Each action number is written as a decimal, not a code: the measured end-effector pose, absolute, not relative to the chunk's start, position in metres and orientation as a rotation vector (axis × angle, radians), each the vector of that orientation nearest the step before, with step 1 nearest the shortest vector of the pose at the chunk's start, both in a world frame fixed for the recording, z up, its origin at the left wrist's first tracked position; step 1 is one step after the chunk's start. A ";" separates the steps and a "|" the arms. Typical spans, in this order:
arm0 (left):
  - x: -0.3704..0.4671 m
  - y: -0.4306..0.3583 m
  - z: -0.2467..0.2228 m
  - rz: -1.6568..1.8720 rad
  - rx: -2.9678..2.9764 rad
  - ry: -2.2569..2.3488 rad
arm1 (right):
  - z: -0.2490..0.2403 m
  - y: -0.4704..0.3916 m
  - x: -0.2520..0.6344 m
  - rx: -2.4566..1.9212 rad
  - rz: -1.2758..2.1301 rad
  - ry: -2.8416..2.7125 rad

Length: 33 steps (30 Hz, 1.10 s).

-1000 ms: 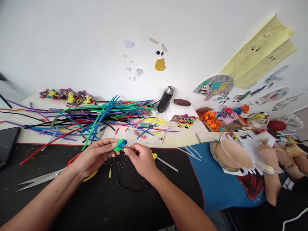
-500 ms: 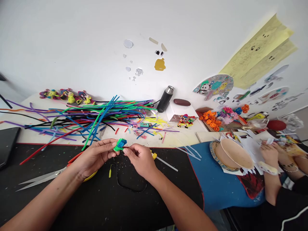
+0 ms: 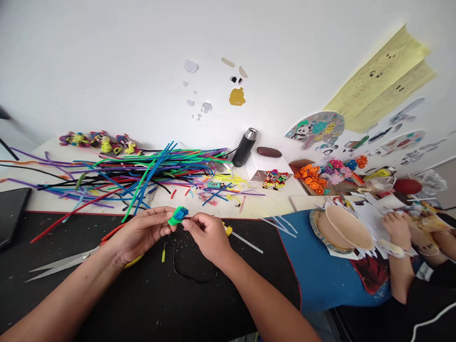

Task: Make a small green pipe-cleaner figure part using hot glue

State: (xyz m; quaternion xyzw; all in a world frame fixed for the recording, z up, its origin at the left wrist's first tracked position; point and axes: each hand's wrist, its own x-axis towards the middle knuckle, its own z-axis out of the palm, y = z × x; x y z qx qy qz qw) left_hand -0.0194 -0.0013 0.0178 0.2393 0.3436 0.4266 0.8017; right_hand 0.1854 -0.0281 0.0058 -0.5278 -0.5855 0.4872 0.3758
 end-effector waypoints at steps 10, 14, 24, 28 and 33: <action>-0.021 -0.002 0.015 0.871 0.471 0.695 | 0.007 -0.028 0.184 -1.360 1.211 -1.513; -0.021 -0.003 0.014 0.862 0.443 0.673 | 0.004 -0.028 0.184 -1.353 1.212 -1.502; -0.020 -0.003 0.012 0.822 0.408 0.616 | 0.005 -0.028 0.184 -1.321 1.273 -1.498; -0.020 -0.005 0.014 0.807 0.413 0.593 | 0.009 -0.029 0.185 -1.296 1.322 -1.496; -0.021 -0.005 0.014 0.795 0.423 0.594 | 0.012 -0.030 0.184 -1.320 1.321 -1.494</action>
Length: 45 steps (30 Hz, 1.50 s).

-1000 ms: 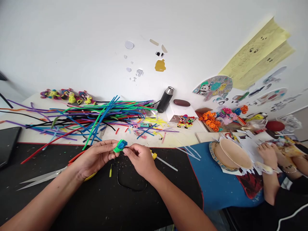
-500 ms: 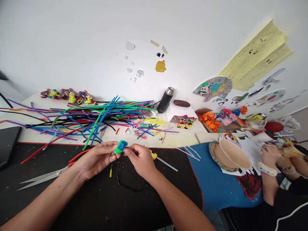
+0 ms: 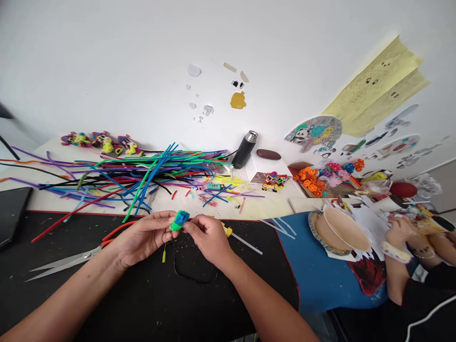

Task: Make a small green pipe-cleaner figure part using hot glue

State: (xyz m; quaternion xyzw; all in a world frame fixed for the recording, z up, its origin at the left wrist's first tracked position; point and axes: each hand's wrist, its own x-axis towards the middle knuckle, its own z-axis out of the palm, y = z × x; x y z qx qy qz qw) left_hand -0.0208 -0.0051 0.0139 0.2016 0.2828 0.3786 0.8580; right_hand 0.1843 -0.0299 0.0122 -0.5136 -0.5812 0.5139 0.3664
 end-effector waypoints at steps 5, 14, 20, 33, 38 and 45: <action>-0.021 -0.005 0.013 0.790 0.424 0.608 | 0.012 -0.031 0.185 -1.347 1.303 -1.477; -0.022 -0.002 0.012 0.823 0.390 0.676 | 0.009 -0.031 0.186 -1.354 1.111 -1.520; -0.020 -0.003 0.017 0.836 0.370 0.690 | 0.012 -0.032 0.186 -1.351 1.043 -1.544; -0.019 -0.003 0.012 0.830 0.364 0.695 | 0.008 -0.031 0.188 -1.384 0.988 -1.571; -0.018 -0.004 0.013 0.843 0.345 0.677 | 0.007 -0.031 0.186 -1.362 1.036 -1.548; -0.017 -0.005 0.014 0.822 0.339 0.639 | 0.004 -0.031 0.186 -1.370 1.122 -1.508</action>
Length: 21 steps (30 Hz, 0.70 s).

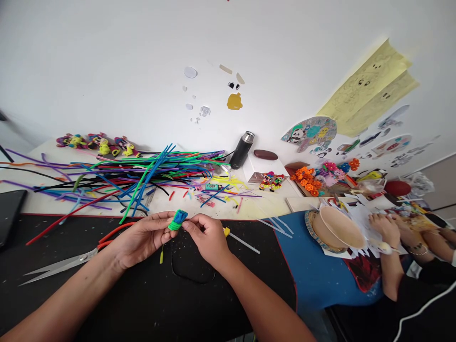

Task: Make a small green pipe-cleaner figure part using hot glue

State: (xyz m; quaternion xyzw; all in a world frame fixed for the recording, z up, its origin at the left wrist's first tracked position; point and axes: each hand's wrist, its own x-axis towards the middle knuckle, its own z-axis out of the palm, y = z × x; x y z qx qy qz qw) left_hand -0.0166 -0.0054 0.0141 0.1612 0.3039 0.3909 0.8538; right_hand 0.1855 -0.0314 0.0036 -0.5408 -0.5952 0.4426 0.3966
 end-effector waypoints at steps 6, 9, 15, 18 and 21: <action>-0.015 -0.008 0.011 0.809 0.327 0.609 | 0.003 -0.031 0.184 -1.322 1.258 -1.442; -0.015 -0.009 0.010 0.812 0.335 0.565 | 0.007 -0.031 0.183 -1.279 1.346 -1.411; -0.015 -0.010 0.012 0.808 0.362 0.528 | 0.009 -0.030 0.183 -1.170 1.421 -1.398; -0.015 -0.010 0.012 0.801 0.377 0.507 | 0.008 -0.030 0.183 -1.151 1.452 -1.371; -0.016 -0.009 0.011 0.805 0.388 0.511 | 0.007 -0.029 0.183 -1.150 1.466 -1.347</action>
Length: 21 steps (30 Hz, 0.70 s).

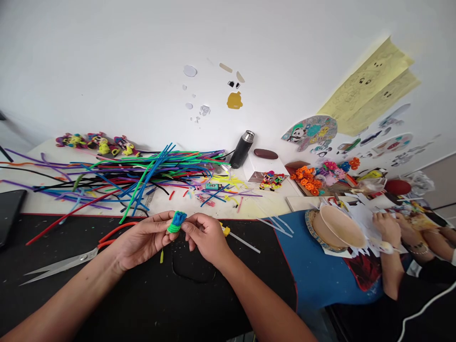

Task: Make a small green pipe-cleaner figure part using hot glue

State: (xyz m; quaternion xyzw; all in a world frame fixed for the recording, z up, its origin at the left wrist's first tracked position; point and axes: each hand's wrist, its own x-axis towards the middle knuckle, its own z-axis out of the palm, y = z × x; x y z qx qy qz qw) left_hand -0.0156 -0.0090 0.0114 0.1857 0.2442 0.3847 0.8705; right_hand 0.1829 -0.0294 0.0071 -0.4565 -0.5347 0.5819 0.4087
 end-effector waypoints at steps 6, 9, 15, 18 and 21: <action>-0.016 -0.009 0.009 0.807 0.388 0.506 | 0.006 -0.028 0.183 -1.141 1.449 -1.313; -0.016 -0.008 0.007 0.807 0.386 0.503 | 0.007 -0.029 0.183 -1.145 1.452 -1.335; -0.015 -0.008 0.008 0.815 0.377 0.494 | 0.012 -0.030 0.182 -1.109 1.460 -1.343; -0.014 -0.009 0.009 0.827 0.384 0.494 | 0.014 -0.030 0.182 -1.083 1.492 -1.331; -0.015 -0.009 0.009 0.828 0.388 0.505 | 0.017 -0.030 0.183 -1.061 1.525 -1.342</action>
